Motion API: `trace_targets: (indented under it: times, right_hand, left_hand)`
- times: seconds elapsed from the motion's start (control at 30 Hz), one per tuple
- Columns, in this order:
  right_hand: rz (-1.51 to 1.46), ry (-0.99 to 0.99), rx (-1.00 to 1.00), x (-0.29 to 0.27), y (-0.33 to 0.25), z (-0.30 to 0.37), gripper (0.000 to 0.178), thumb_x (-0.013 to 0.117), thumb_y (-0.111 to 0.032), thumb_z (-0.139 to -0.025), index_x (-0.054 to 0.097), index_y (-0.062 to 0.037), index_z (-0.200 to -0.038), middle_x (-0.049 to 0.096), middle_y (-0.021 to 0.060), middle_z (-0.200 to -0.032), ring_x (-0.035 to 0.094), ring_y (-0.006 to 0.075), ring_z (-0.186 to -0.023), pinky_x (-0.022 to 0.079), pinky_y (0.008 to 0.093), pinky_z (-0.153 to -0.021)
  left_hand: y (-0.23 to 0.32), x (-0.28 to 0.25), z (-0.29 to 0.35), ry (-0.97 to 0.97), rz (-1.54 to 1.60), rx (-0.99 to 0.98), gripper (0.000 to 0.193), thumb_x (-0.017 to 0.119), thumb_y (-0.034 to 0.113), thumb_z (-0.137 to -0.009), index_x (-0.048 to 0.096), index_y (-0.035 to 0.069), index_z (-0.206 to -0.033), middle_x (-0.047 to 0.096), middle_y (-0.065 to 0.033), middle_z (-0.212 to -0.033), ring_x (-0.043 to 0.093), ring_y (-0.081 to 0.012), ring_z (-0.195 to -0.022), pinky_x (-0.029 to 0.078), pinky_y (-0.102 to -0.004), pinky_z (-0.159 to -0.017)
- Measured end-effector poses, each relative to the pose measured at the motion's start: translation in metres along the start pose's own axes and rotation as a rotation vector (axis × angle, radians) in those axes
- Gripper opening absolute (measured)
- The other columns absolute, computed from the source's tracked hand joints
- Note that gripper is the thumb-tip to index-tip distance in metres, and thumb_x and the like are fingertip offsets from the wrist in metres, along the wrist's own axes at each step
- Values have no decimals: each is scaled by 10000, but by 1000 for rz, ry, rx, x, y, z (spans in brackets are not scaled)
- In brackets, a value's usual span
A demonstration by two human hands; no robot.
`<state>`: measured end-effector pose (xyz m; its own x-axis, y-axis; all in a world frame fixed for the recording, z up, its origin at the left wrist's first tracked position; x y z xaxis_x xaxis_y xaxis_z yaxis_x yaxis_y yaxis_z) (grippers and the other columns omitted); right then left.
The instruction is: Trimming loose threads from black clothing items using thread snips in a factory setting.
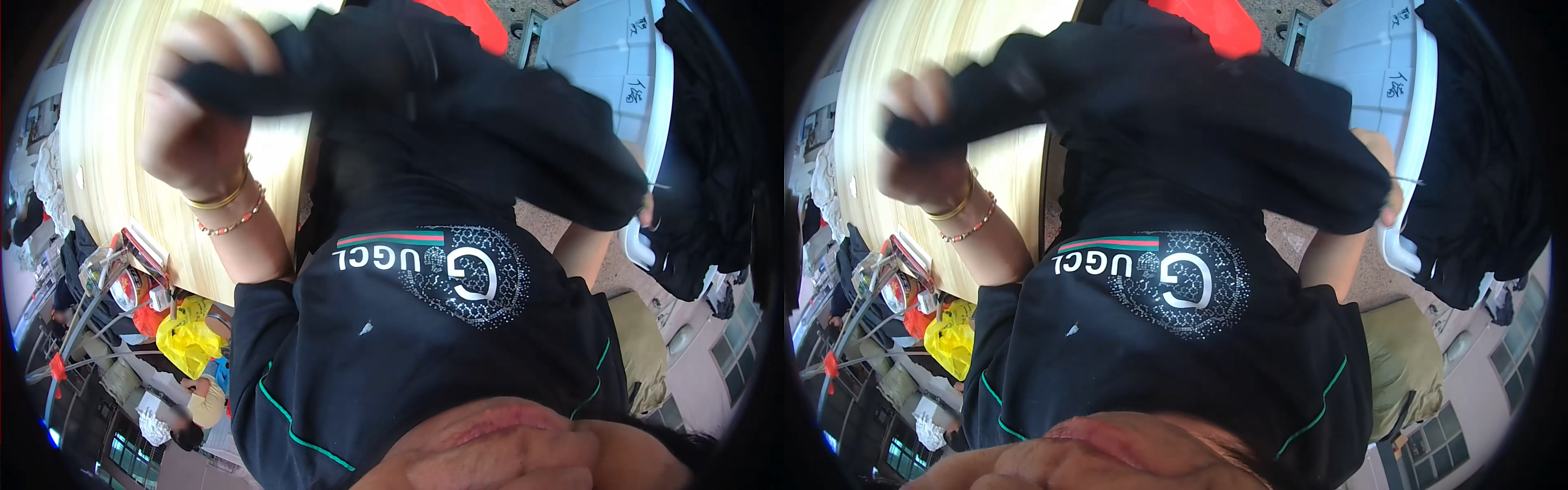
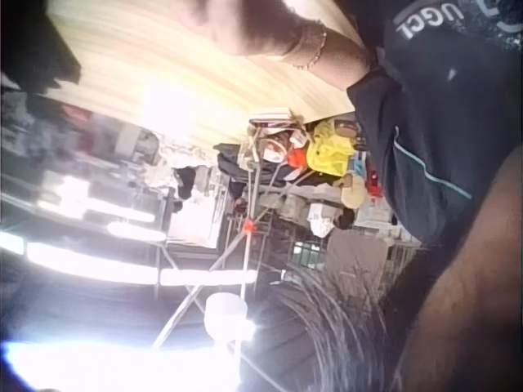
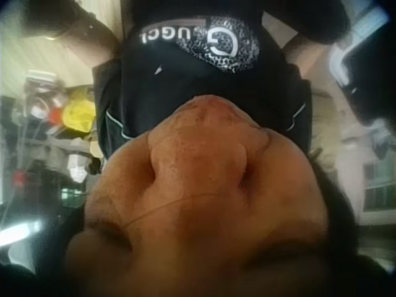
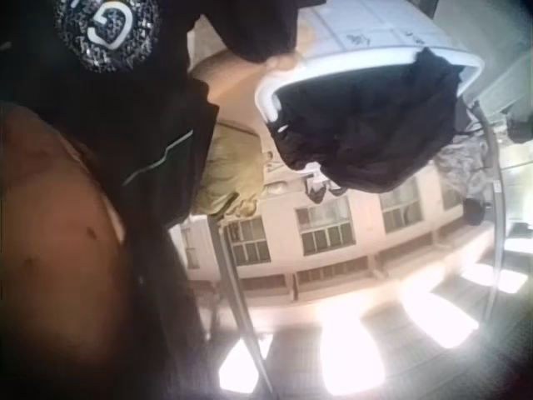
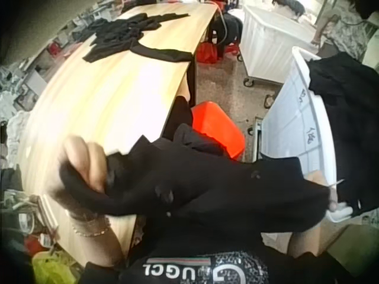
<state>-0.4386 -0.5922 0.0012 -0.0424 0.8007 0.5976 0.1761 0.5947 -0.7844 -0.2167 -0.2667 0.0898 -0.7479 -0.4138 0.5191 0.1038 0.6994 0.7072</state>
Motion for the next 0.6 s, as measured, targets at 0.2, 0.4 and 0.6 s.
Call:
trace_targets:
  times: [0.2,0.4,0.6]
  right_hand:
    - [411,-174,214,7,32,-28,490,719,-533,-764,656,-63,-639,468,-29,-496,366,62,-431,232,240,-415]
    - [687,225,487,-11,58,-34,139,617,-145,-868,637,-34,-949,491,-73,-703,353,-14,-538,231,164,-477]
    - [740,172,393,-13,76,-33,284,654,-104,-857,614,-18,-1124,441,-85,-705,353,-2,-586,263,169,-525]
  left_hand:
    - [-64,16,62,-564,-389,-1091,314,682,95,-845,604,-1,-1133,680,-92,-913,658,-124,-786,526,-254,-717]
    - [-98,-12,54,-212,-941,-907,233,595,201,-935,624,10,-1064,635,-23,-820,544,-64,-693,462,-220,-631]
    - [-116,0,45,-161,-1146,-657,181,632,192,-901,657,19,-947,638,-48,-738,551,-92,-620,452,-240,-576]
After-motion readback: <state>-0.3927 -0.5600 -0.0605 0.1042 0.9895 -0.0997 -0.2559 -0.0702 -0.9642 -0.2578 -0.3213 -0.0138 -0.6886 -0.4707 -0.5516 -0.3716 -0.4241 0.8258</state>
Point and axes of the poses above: each hand's wrist, its own z-axis away from the middle knuckle, its own x-axis out of the palm, y = z × x, the point moved 6 cm from there along -z, towards the middle knuckle
